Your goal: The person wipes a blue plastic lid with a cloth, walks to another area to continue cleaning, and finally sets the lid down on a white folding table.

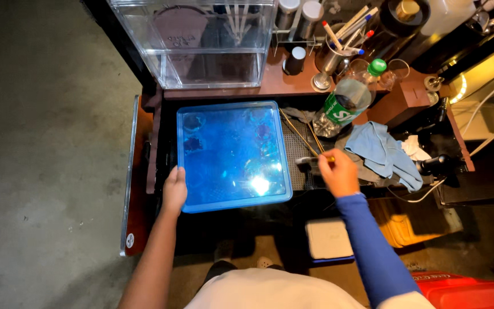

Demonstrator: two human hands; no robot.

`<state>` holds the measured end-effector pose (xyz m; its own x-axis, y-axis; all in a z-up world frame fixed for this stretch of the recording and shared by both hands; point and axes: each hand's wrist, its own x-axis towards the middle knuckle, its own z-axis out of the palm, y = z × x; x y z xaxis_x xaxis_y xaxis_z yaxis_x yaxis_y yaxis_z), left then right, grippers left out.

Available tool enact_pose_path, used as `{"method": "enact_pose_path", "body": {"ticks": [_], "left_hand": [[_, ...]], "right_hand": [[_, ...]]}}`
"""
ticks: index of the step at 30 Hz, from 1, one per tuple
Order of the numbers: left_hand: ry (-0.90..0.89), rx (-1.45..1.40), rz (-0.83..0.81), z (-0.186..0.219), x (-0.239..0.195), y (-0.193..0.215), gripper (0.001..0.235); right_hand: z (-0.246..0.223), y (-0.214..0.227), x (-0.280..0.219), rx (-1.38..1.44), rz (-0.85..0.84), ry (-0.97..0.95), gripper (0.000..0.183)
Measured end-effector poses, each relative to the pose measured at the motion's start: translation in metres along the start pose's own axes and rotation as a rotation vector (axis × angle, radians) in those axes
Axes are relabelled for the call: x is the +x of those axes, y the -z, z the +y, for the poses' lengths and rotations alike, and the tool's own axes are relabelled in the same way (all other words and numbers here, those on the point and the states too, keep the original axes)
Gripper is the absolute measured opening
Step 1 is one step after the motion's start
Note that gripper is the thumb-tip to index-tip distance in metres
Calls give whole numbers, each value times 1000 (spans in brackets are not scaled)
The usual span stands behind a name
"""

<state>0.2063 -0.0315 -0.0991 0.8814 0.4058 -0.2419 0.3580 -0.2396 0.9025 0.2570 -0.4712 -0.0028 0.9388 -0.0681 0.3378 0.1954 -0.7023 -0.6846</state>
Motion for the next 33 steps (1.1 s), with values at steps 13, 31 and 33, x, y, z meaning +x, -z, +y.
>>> {"method": "enact_pose_path", "body": {"ticks": [13, 31, 33], "left_hand": [[-31, -95, 17, -13, 4, -6, 47], [-105, -127, -40, -13, -1, -6, 39], [-84, -170, -54, -8, 1, -6, 38]], "right_hand": [[-73, -61, 117, 138, -123, 348, 17], [-119, 9, 29, 64, -309, 227, 17], [-126, 17, 9, -23, -391, 223, 13]]}}
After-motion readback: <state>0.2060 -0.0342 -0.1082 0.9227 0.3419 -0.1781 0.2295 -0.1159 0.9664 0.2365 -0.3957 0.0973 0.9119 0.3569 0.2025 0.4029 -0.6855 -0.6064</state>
